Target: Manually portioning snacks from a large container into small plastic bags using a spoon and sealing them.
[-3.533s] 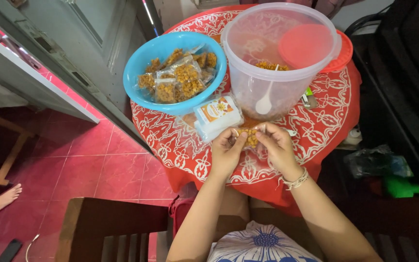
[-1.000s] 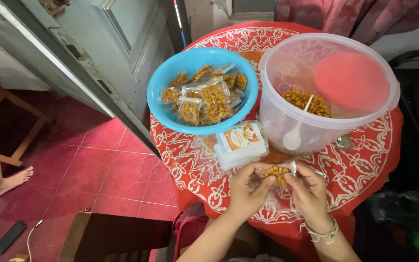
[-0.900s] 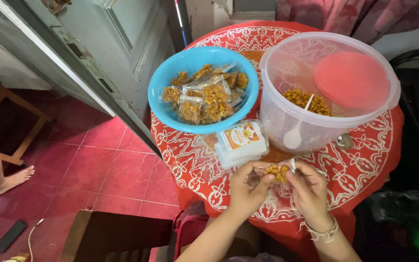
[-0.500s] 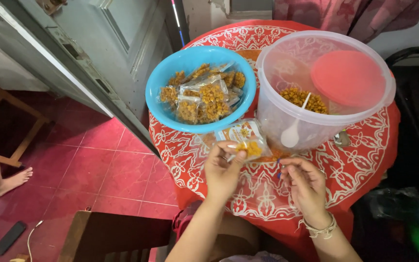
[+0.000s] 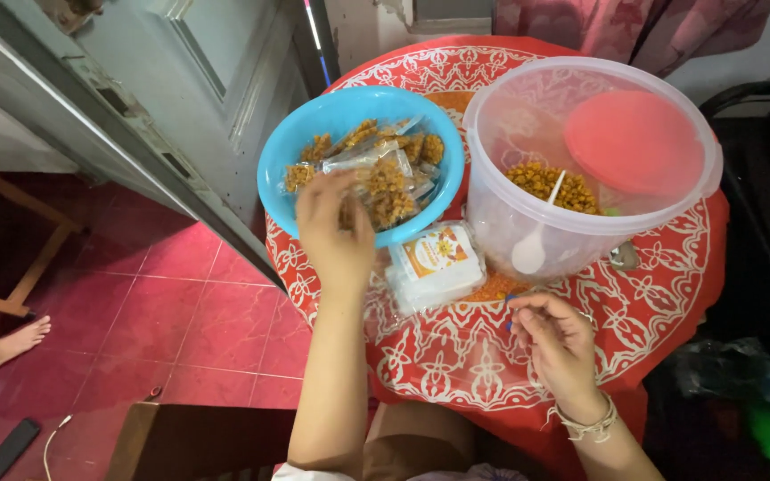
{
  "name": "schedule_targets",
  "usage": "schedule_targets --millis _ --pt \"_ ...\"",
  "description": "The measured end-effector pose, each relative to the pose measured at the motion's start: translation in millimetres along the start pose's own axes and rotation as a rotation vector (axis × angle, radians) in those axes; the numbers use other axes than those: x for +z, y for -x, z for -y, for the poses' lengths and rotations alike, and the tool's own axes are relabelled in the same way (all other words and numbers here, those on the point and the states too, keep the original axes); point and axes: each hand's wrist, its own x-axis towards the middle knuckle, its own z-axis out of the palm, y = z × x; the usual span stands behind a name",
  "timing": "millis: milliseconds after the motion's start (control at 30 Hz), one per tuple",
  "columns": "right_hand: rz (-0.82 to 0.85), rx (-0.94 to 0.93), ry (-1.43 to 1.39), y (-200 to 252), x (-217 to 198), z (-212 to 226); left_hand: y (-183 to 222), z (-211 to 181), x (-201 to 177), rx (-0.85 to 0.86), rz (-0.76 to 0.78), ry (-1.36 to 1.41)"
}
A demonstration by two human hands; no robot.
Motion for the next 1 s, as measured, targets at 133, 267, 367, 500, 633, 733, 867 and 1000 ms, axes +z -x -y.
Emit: schedule_targets --millis 133,267,367,500,633,733,867,1000 --pt "0.022 -0.006 -0.014 -1.2 -1.1 0.2 3.8 -0.4 -0.1 -0.054 0.271 -0.228" --pt "0.030 -0.004 -0.031 -1.2 -1.6 -0.2 6.9 -35.0 -14.5 -0.069 0.271 -0.007" --pt "0.020 -0.003 -0.041 -2.5 -3.4 -4.7 27.6 -71.6 -25.3 -0.043 0.401 0.286" --pt "0.031 -0.018 -0.033 -3.3 -1.0 -1.5 56.5 -95.8 -20.9 0.115 0.544 0.487" --pt "0.013 0.013 -0.018 -2.2 -1.6 0.3 103.4 -82.6 -6.3 0.088 0.536 0.487" --pt "0.033 0.019 -0.011 -1.6 -1.3 2.0 124.9 -76.9 0.0 0.118 0.676 0.461" --pt "0.015 0.025 -0.025 0.5 -2.7 -1.7 133.0 -72.4 0.4 0.136 0.799 0.316" --pt "0.022 0.003 -0.027 -0.8 -1.2 1.3 127.0 -73.6 -4.5 0.159 0.856 0.283"
